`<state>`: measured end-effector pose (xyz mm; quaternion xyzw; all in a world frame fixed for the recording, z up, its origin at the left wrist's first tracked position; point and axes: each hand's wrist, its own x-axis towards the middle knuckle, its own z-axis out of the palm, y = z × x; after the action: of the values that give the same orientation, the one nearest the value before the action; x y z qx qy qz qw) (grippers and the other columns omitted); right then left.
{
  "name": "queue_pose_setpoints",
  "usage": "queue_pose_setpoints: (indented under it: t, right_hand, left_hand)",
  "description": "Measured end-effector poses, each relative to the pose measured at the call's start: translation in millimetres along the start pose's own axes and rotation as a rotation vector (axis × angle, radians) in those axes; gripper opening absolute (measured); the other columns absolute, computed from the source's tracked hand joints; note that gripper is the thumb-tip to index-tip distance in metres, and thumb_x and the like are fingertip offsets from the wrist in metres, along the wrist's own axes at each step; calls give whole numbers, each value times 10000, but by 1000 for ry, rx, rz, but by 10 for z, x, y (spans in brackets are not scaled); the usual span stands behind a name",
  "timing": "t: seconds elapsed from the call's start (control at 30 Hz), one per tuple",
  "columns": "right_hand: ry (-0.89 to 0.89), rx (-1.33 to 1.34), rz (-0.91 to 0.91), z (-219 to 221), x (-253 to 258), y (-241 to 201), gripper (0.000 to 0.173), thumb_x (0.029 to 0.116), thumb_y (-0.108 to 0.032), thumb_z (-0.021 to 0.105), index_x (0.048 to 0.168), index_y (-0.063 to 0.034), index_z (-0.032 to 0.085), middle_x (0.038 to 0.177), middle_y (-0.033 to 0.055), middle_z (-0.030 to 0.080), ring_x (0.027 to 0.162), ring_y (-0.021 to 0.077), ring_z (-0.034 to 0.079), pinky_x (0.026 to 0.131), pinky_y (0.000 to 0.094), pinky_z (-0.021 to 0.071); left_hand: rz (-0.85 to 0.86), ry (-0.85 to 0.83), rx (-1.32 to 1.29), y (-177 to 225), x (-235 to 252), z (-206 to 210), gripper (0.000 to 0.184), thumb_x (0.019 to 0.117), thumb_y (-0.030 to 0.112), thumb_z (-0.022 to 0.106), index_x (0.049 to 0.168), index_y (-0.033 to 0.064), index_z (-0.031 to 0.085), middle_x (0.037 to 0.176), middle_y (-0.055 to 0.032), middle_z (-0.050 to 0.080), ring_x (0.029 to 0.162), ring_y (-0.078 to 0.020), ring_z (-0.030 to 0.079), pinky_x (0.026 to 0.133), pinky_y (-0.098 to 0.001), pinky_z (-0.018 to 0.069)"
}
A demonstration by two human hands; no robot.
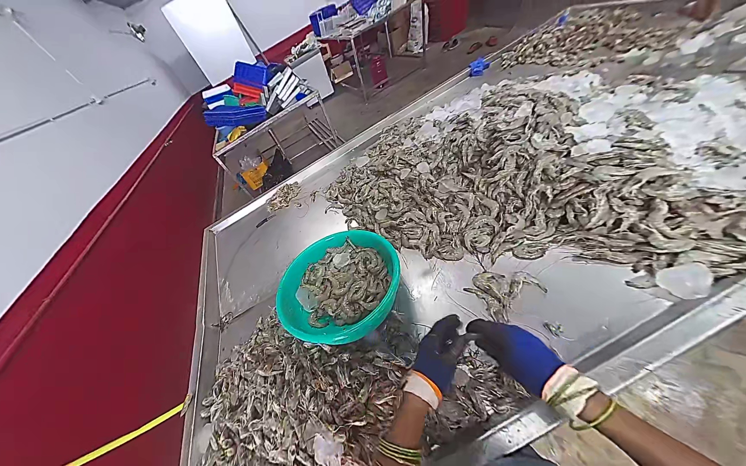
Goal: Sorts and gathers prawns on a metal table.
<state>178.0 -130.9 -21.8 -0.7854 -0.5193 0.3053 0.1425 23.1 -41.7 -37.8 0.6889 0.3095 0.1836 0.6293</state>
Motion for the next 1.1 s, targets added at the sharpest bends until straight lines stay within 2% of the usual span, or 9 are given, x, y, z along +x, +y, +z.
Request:
queue_pose_setpoints:
  t: [0.17, 0.27, 0.53, 0.63, 0.73, 0.8, 0.9, 0.97, 1.1]
  right_hand:
    - [-5, -304, 94, 205, -92, -280, 267, 979, -31, 578, 1227, -33, 675, 1185, 240, 691, 1127, 451, 659, 934, 607, 518]
    - [-16, -351, 136, 241, -155, -286, 238, 983, -98, 574, 1176, 6, 665, 1200, 236, 670, 1163, 432, 632, 955, 590, 490]
    - [12, -254, 345, -253, -22, 314, 255, 928, -153, 670, 1155, -45, 718, 1277, 257, 638, 1250, 487, 554, 1001, 666, 436]
    - [-8, -219, 414, -398, 158, 468, 427, 977, -420, 660, 1241, -87, 713, 1390, 281, 573, 1335, 503, 483, 1058, 682, 377]
    - [205, -63, 531, -111, 554, 293, 513, 933, -290, 717, 1272, 87, 644, 1428, 335, 530, 1385, 530, 436, 1149, 672, 314]
    - [242, -37, 506, 259, 712, 81, 421, 981, -67, 599, 1354, 124, 560, 1438, 343, 514, 1400, 524, 434, 1181, 628, 333]
    - [84, -179, 318, 573, 505, -186, 340, 967, 30, 555, 1296, 106, 596, 1346, 313, 585, 1305, 491, 528, 1139, 616, 364]
    - [-47, -165, 285, 514, 273, -315, 344, 994, -11, 555, 1329, 63, 578, 1323, 301, 596, 1267, 489, 560, 1054, 604, 461]
    - [-89, -201, 225, 370, -18, -401, 367, 994, 14, 549, 1359, 46, 571, 1343, 284, 589, 1256, 477, 574, 1014, 595, 483]
  left_hand:
    - [-295, -163, 523, 143, -72, 248, 418, 1113, 206, 409, 1497, 56, 473, 1341, -219, 643, 1254, -344, 627, 1101, -520, 463]
    - [-387, -299, 715, 270, -66, 263, 410, 1114, 228, 380, 1462, 58, 516, 1375, -218, 620, 1302, -360, 588, 1117, -551, 433]
    - [-258, -350, 342, 136, -17, -86, 337, 1101, 145, 369, 1299, -43, 567, 942, -145, 620, 778, -208, 593, 776, -405, 531]
    - [-165, -351, 229, 85, -4, -213, 316, 1041, 82, 490, 1300, -95, 531, 1035, -162, 648, 921, -174, 634, 895, -347, 539]
    - [-165, -106, 253, 69, -2, -84, 209, 1003, 161, 617, 963, -41, 654, 796, -65, 601, 740, -113, 566, 747, -307, 500]
    - [-190, 64, 293, 28, 4, -31, 312, 1021, 188, 562, 815, -24, 662, 696, -63, 579, 672, -147, 557, 694, -357, 496]
    - [-154, 64, 522, 19, 2, -91, 240, 1036, 105, 523, 1143, -13, 702, 1117, -163, 711, 1093, -273, 665, 1013, -456, 506]
    - [-85, -107, 650, -34, 42, -152, 473, 960, -33, 546, 1425, 43, 578, 1475, -159, 560, 1397, -297, 506, 1198, -444, 372]
    - [-278, -245, 590, 44, 17, 9, 499, 993, 9, 569, 1482, 66, 494, 1369, -198, 628, 1272, -318, 610, 1110, -501, 456]
